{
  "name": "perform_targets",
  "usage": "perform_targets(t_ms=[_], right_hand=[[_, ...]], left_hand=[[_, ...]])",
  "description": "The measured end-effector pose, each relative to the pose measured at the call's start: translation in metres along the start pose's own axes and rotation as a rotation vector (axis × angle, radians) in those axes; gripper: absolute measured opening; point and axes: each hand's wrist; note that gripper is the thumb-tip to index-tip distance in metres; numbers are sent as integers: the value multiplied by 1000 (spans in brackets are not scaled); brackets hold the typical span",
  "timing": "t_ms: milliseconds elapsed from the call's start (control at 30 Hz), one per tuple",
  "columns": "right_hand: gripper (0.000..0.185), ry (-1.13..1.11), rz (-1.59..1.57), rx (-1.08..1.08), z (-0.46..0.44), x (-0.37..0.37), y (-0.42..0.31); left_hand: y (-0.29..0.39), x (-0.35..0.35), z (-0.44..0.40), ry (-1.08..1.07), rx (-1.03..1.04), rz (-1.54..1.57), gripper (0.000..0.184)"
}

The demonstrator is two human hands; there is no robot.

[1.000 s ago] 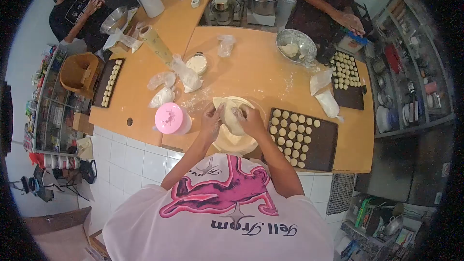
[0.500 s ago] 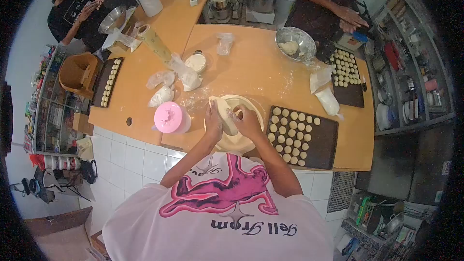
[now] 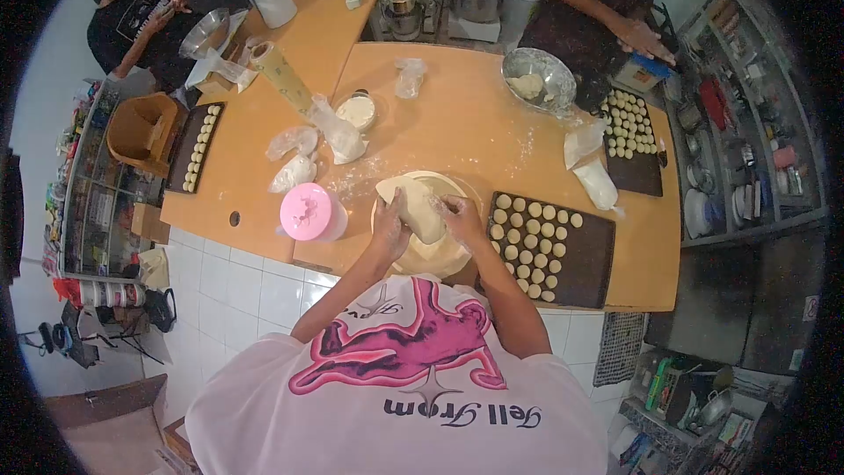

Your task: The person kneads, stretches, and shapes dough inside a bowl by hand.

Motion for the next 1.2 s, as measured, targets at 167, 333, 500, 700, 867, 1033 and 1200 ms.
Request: perform_targets(t_ms=[167, 333, 500, 700, 867, 1033, 1200], right_hand=[[27, 60, -49, 23, 6, 7, -31], [24, 127, -55, -22, 6, 13, -24], [27, 8, 414, -242, 9, 7, -34], [32, 12, 229, -190, 8, 12, -32], [38, 51, -47, -150, 0, 2, -13], [40, -15, -370, 70, 1, 0, -31], [38, -92, -86, -29, -1, -1, -26]], left_hand=[[6, -1, 7, -154, -16, -3, 33], [3, -3, 5, -148, -3, 4, 30], [2, -5, 6, -123, 41, -20, 31], [2, -1, 7, -90, 102, -20, 28], [2, -9, -2, -100, 52, 118, 31], [8, -8, -1, -162, 6, 221, 33], [8, -5, -1, -166, 33, 181, 32]])
Point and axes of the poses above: each hand's wrist, its own z-axis away from the middle knuckle, its own x-axis out of the palm, y = z × x, and after that the axes turned 15 degrees about -z, right-handed
